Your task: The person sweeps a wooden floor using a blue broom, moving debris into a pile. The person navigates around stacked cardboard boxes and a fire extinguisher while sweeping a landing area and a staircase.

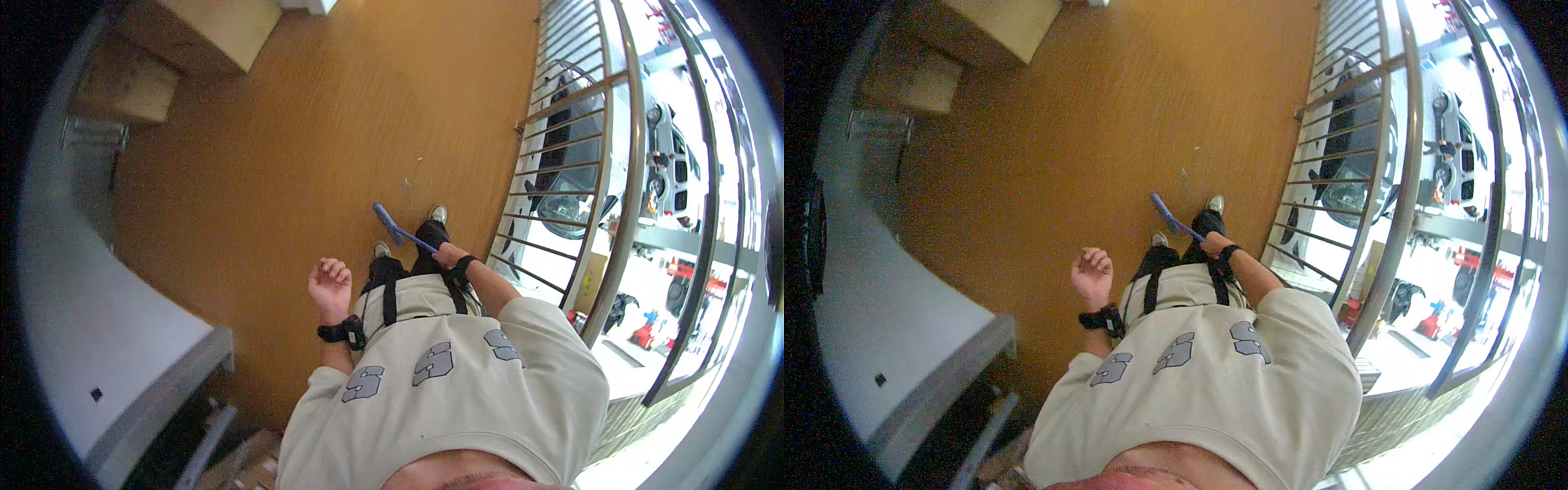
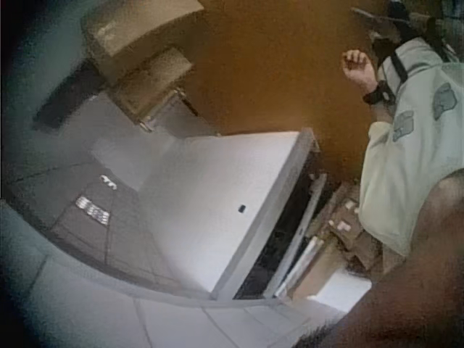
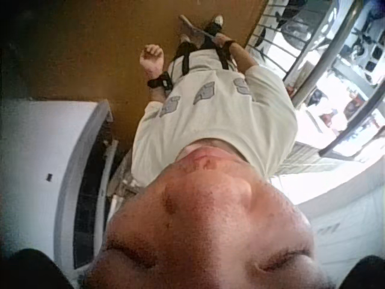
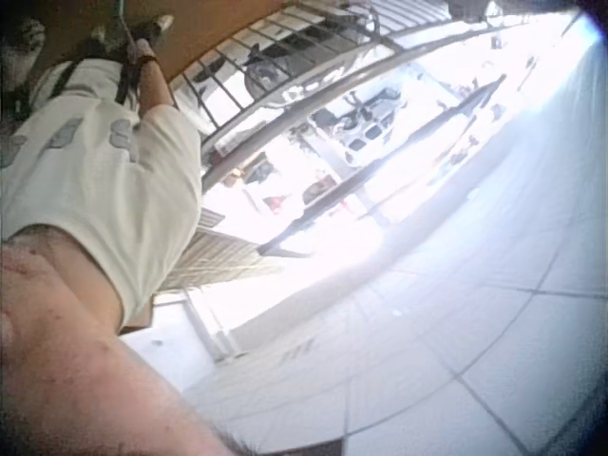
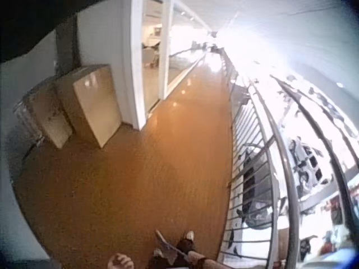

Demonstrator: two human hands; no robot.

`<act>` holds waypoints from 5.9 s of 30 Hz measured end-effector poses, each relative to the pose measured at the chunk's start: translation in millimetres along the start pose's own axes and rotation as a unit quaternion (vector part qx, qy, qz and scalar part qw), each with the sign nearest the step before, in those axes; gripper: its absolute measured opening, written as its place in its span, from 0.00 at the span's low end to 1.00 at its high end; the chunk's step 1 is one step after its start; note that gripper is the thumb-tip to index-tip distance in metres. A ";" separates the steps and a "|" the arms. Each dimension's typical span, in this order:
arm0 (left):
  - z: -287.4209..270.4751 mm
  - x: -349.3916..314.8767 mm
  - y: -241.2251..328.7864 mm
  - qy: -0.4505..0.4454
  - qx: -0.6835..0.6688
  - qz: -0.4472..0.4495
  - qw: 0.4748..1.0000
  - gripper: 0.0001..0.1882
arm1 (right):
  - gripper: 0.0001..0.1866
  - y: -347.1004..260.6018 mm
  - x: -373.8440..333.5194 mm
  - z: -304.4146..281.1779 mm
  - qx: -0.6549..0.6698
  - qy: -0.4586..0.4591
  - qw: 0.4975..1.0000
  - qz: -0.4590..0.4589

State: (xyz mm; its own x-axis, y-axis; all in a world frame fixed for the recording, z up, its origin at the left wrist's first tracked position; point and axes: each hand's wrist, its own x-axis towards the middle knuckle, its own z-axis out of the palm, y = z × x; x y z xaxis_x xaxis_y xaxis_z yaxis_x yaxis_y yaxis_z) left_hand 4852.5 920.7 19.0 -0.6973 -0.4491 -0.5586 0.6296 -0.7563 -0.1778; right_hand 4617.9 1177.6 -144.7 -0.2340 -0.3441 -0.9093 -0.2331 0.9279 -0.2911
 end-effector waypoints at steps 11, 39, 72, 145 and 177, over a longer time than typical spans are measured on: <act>21.0 3.7 -54.2 0.068 -0.022 0.109 0.992 0.09 | 0.13 12.9 96.3 -59.5 -0.329 -0.017 0.940 -0.084; 117.6 107.8 -174.2 0.118 0.002 0.112 0.987 0.10 | 0.15 66.7 171.4 -449.7 -0.223 0.236 0.944 0.066; 126.6 94.2 45.2 -0.086 -0.160 0.244 0.953 0.11 | 0.13 -282.1 213.8 -182.7 -0.443 -0.042 0.842 -0.306; 322.1 280.3 359.3 -0.237 -0.313 0.358 0.847 0.09 | 0.17 -690.7 372.0 -378.7 -0.201 -0.125 0.957 -0.169; 424.8 340.2 773.8 -0.327 -0.285 0.396 0.809 0.11 | 0.18 -1002.9 539.0 -317.4 -0.014 -0.231 0.960 -0.160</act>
State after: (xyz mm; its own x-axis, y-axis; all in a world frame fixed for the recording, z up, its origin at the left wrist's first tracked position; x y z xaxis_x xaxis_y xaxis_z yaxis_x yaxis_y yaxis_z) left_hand 4957.0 -19.4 35.5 0.0877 -0.9823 -0.1656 0.8936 0.1510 -0.4228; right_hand 4425.9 16.0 -248.5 0.2953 -0.5048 -0.8112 -0.2502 0.7786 -0.5756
